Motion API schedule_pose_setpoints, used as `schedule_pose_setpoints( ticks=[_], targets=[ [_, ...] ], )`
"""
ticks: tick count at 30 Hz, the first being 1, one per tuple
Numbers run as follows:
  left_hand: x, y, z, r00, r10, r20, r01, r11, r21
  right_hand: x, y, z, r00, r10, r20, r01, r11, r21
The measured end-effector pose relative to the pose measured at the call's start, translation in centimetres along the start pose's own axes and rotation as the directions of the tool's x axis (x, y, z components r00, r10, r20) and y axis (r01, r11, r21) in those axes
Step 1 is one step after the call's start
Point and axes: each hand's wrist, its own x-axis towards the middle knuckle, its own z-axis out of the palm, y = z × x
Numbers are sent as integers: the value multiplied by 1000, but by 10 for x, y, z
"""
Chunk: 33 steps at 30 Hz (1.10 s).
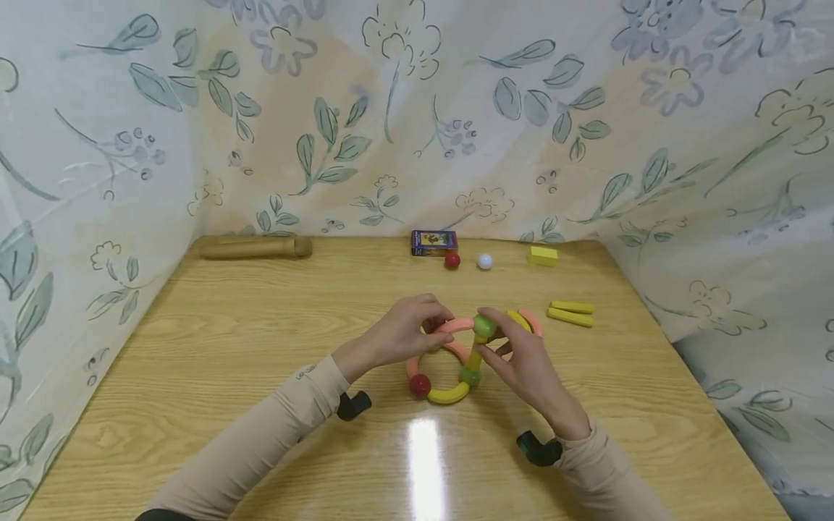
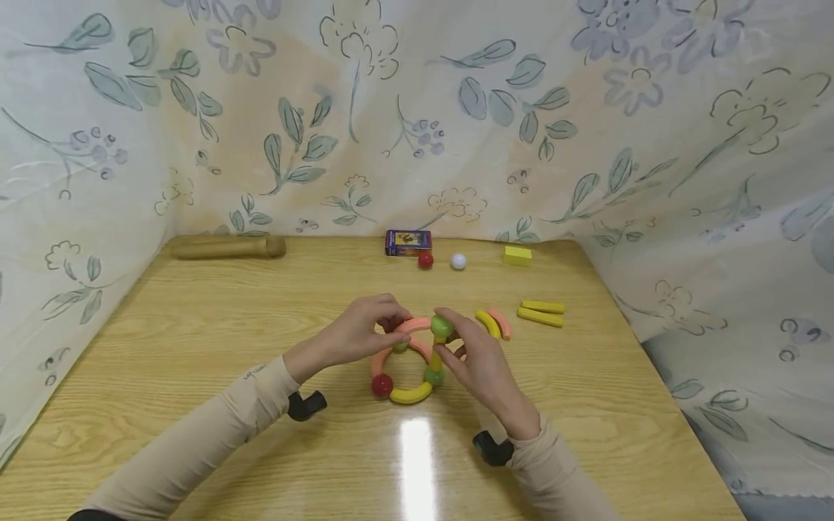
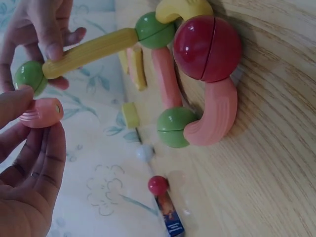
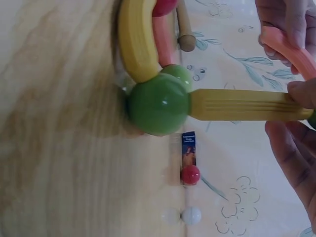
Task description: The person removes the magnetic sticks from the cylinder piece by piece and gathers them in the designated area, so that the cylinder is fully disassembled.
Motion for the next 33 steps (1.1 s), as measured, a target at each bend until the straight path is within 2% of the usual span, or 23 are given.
schedule_pose_setpoints(
  ticks=[10,18,23,26,30,31,33],
  targets=[
    [-2,-1,-2,1000,-20,-3,20,1000,1,-2,1,8,1000,-20,-15,21,999,41],
    [-2,-3,0,1000,-11,-10,11,1000,19,-1,2,10,1000,-25,-18,26,997,73],
    [-4,-7,0,999,-33,9,33,999,-16,-1,1,12,1000,-25,-11,26,997,72],
    [-8,-11,-1,997,-73,24,75,993,-90,1,0,12,1000,-17,13,16,997,70],
    [-12,-17,-5,986,-163,22,164,974,-158,2,0,11,1000,6,8,-7,998,68],
    [-12,-19,-8,981,-195,17,195,967,-163,3,0,11,1000,13,1,-13,997,70],
    [-16,-24,-13,959,-284,-6,279,946,-167,3,0,10,1000,21,-9,-20,998,67]
  ],
)
